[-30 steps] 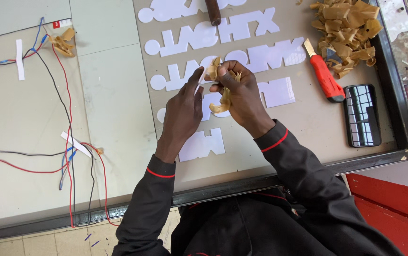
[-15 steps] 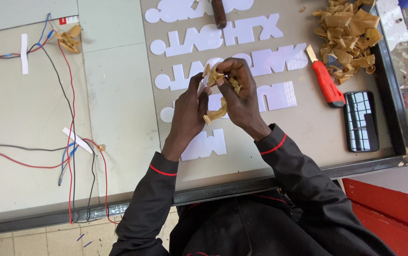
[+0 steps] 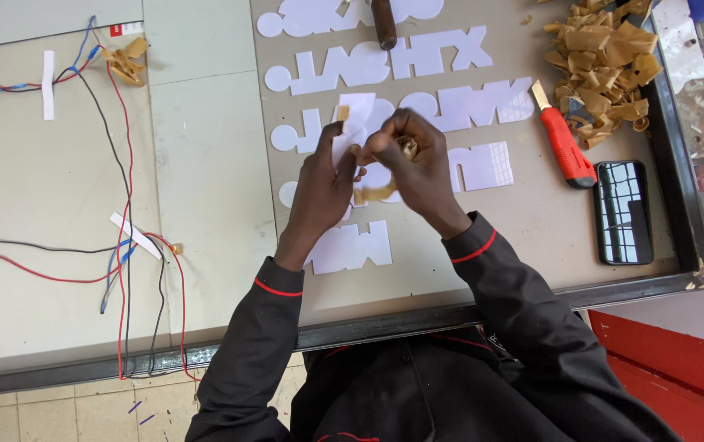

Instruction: The person applies glue from a bottle onto white cut-out letters arranged on a work surface. They then peel the backing paper off a separate letter and place it onto the glued area. The person continues to apply glue to additional letters on the table.

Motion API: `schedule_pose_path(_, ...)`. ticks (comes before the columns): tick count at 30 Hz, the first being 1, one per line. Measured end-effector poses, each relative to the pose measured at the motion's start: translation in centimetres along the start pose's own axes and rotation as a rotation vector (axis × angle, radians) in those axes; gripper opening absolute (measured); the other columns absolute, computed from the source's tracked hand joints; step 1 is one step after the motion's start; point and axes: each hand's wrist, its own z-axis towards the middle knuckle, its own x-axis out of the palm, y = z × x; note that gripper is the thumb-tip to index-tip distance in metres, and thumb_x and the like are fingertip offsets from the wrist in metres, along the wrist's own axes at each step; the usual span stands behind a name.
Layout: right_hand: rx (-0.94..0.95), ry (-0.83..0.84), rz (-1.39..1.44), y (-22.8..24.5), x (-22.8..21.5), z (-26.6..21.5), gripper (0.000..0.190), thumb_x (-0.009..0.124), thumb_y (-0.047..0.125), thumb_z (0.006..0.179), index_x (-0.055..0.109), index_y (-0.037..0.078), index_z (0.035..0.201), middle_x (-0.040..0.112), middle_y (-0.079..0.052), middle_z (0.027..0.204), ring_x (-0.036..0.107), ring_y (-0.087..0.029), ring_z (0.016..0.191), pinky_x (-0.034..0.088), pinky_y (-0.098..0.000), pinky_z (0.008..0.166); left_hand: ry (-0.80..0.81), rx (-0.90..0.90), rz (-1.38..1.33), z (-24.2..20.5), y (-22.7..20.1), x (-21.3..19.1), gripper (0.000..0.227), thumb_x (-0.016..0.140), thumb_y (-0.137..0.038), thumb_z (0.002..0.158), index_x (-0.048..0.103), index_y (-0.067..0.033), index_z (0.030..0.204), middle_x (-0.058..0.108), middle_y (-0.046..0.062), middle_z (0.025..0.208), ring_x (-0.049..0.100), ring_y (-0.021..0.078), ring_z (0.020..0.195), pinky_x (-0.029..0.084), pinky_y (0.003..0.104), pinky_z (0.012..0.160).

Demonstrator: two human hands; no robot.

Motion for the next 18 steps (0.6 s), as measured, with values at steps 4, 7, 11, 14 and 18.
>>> schedule_pose_path(4,-0.186,-0.152,-0.177,-2.5,-0.3,-0.1,0.017,0.079,0.002,0.111,0.066,-0.006,0.119,0.045,-0.004,0.088,0.079,-0.025,0.085,0.071,-0.0378,0.072,0.058,0.040,0.102,-0.3,-0.2,0.9,0.036,0.053,-0.013,0.118,0.050,-0.0072,0.153,0.083,0.025,0.102,0.085,0.0436,0.090,0.063,0.061,0.082)
schedule_pose_path(7,-0.354,-0.161,-0.414,-2.6,-0.8,0.5,0.015,0.077,-0.009,0.109,0.075,-0.006,0.124,0.053,-0.011,0.102,0.080,-0.034,0.092,0.070,-0.0453,0.072,0.102,0.009,0.179,-0.3,-1.2,1.3,0.041,0.053,-0.011,0.118,0.049,-0.0023,0.158,0.082,0.030,0.111,0.085,0.0473,0.098,0.066,0.060,0.084)
schedule_pose_path(11,-0.393,-0.172,-0.451,-3.1,-1.1,0.3,0.015,0.078,-0.013,0.106,0.078,-0.009,0.120,0.067,-0.019,0.103,0.082,-0.037,0.090,0.072,-0.0431,0.069,0.127,0.009,0.196,-0.2,-0.5,1.6,0.042,0.051,-0.012,0.119,0.047,-0.0023,0.160,0.082,0.031,0.115,0.084,0.0505,0.103,0.065,0.063,0.086)
schedule_pose_path(14,-0.404,-0.174,-0.463,-3.0,-1.2,0.4,0.011,0.078,-0.013,0.106,0.079,-0.010,0.117,0.069,-0.019,0.102,0.081,-0.034,0.089,0.071,-0.0397,0.068,0.137,0.001,0.185,-0.4,-0.5,1.6,0.043,0.050,-0.013,0.120,0.047,-0.0026,0.161,0.082,0.031,0.117,0.083,0.0506,0.106,0.065,0.064,0.088)
schedule_pose_path(18,-0.427,-0.138,-0.570,-3.3,-1.6,0.7,0.007,0.076,-0.014,0.106,0.079,-0.009,0.111,0.066,-0.018,0.097,0.076,-0.033,0.081,0.067,-0.0407,0.064,0.160,-0.006,0.189,-0.4,-0.3,1.6,0.043,0.052,-0.010,0.119,0.049,-0.0021,0.161,0.082,0.028,0.114,0.086,0.0428,0.098,0.067,0.056,0.084)
